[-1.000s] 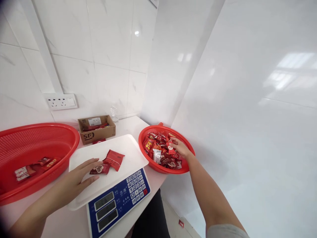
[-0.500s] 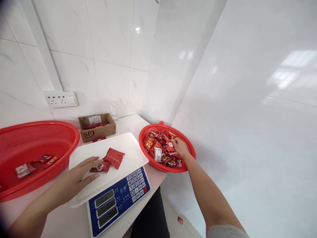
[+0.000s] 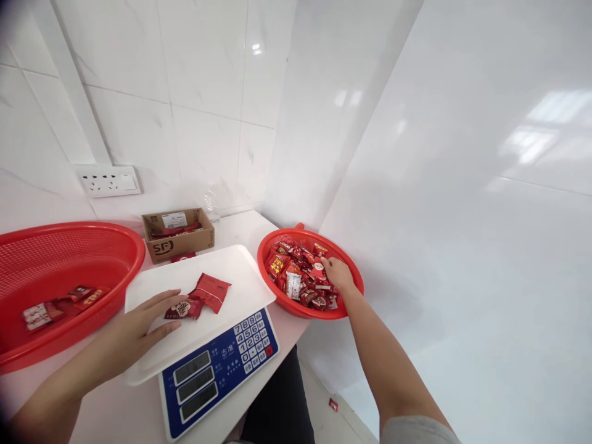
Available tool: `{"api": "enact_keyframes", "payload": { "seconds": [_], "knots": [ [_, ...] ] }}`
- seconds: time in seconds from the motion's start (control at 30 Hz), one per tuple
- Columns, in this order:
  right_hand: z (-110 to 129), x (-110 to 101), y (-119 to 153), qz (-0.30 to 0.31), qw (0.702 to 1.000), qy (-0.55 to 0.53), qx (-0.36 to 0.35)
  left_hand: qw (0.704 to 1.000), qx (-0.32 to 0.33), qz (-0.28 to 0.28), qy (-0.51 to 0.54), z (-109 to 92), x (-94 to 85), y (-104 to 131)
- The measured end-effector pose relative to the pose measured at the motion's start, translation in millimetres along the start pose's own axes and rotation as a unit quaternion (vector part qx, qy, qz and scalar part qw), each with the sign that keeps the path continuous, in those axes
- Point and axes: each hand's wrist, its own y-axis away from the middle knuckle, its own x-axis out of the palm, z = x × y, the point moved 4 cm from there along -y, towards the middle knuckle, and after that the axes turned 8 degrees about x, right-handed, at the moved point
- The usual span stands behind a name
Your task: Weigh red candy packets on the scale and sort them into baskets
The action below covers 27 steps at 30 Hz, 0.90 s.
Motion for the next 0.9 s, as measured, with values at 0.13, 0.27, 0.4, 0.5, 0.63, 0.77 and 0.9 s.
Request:
{"api": "enact_keyframes", "payload": {
  "seconds": [0.13,0.27,0.4,0.5,0.63,0.77,0.9],
  "knots": [
    [-2.3,1.6,-2.2,-0.005,1.0,0.01,0.006,1.0,-0.001,-0.001,0.0,-0.5,-0.7,-1.0],
    [-3.1,4.3,-1.1,0.005,1.0,0.014,0.0,1.0,0.002,-0.005,0.002,-3.1,-2.9,-2.0],
    [-2.6,2.8,2.1,0.017,1.0,0.014,-0.001,1.0,0.001,-0.012,-0.004,-3.0,-3.6,-1.5],
    [-3.7,1.9,2.8,0.04,0.999,0.013,0.002,1.0,-0.003,-0.007,-0.01,-2.0,-2.8,-0.8],
    [-8.4,13.0,3.6,0.141,0.989,0.043,0.008,1.0,-0.007,0.003,-0.013,-1.5,-2.2,-1.1],
    [-8.0,26.5,10.5,0.266,0.962,0.056,-0.016,1.0,-0.001,0.008,-0.009,-0.1,-0.9,-1.2],
    [-5.2,26.4,18.2,0.318,0.946,0.037,-0.051,1.0,0.008,0.006,0.003,3.6,1.0,-0.3]
  ]
}}
